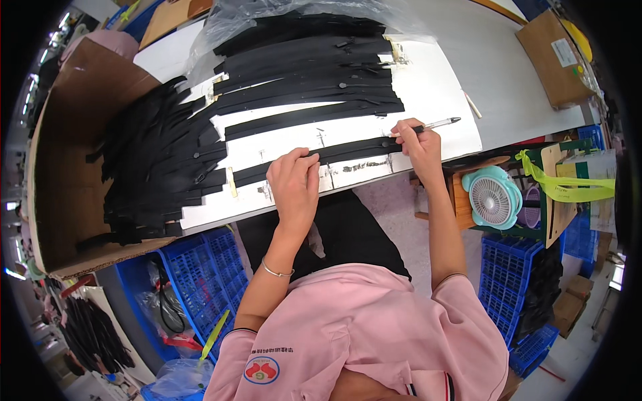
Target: Marking black zippers using a white template and a pen.
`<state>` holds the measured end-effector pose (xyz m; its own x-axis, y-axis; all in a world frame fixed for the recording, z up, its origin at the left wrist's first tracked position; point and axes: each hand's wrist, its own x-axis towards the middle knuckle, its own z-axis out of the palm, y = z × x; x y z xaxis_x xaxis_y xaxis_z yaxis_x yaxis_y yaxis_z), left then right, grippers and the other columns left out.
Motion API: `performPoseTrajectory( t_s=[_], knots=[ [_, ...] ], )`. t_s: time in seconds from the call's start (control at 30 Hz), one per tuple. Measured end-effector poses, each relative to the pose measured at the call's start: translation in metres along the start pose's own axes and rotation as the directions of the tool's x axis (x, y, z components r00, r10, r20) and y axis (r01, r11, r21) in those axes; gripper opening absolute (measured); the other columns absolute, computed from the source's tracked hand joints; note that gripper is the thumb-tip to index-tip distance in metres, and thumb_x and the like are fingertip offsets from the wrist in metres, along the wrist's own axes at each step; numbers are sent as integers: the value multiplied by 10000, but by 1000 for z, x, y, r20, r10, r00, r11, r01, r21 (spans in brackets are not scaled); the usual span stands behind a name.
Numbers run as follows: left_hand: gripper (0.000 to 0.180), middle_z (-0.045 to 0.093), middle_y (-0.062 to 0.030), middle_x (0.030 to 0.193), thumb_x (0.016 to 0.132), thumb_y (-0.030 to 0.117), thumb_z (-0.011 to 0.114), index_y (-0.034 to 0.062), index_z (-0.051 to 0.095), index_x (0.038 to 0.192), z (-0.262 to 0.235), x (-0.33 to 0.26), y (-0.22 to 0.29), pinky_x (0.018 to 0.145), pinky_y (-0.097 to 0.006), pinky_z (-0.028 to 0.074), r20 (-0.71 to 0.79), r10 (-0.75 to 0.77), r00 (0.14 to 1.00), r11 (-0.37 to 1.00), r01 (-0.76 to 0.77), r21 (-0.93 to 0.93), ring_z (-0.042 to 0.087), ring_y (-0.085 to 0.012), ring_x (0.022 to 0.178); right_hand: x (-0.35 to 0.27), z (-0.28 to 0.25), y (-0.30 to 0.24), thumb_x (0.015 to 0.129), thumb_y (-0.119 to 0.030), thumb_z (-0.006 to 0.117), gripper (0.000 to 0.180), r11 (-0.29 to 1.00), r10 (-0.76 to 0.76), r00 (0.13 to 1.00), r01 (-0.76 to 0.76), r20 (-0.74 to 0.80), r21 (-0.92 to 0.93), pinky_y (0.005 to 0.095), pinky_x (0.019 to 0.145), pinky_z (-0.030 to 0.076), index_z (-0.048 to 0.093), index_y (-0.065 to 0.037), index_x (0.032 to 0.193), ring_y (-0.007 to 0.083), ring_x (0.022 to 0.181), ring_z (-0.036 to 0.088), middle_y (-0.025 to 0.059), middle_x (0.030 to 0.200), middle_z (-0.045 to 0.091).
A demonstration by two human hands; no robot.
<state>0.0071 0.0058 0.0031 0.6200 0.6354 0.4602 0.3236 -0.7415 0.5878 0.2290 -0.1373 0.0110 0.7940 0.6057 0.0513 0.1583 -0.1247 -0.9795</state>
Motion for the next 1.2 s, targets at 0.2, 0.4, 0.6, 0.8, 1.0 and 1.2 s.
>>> performPoseTrajectory(
  t_s=[0.2,0.4,0.6,0.8,1.0,1.2],
  knots=[
    [164,695,-78,1147,866,47,740,70,739,1028,7,4,8,995,-403,425,-16,-9,1000,1000,9,12,612,-283,1088,2,4,-4,1005,-177,651,260,998,-53,998,54,-20,28,223,594,425,747,29,879,66,648,556,30,758,684],
    [174,686,-83,1139,856,91,754,55,742,1026,48,28,46,989,-412,423,67,172,983,963,-153,-222,604,-292,1084,2,4,-4,1001,-176,648,268,999,-33,999,32,17,11,233,628,467,745,41,877,72,689,602,41,782,718],
    [205,651,-84,1117,828,112,778,34,747,1016,70,35,54,997,-440,401,132,169,977,968,-139,-209,564,-295,1091,2,3,8,993,-172,654,266,987,-137,990,139,34,-81,241,642,503,740,60,895,102,705,665,75,808,750],
    [193,667,-84,1121,845,132,774,41,777,1015,68,35,53,986,-410,405,131,140,981,973,-112,-201,579,-275,1090,4,9,10,977,-162,675,246,989,-133,990,135,40,-53,260,632,511,737,60,891,122,693,674,76,821,755],
    [184,651,-83,1127,817,103,782,34,777,987,70,37,55,994,-426,402,130,127,983,970,-96,-225,567,-287,1101,5,8,8,970,-151,692,209,960,-204,977,213,66,-184,275,606,490,737,43,905,108,667,644,66,809,738],
    [187,655,-85,1145,805,97,789,39,783,982,69,34,54,1005,-424,400,143,99,985,970,-64,-235,565,-289,1121,-5,3,3,970,-124,680,201,987,-145,989,144,14,77,261,595,474,730,34,856,97,667,632,72,761,714]
  ],
)
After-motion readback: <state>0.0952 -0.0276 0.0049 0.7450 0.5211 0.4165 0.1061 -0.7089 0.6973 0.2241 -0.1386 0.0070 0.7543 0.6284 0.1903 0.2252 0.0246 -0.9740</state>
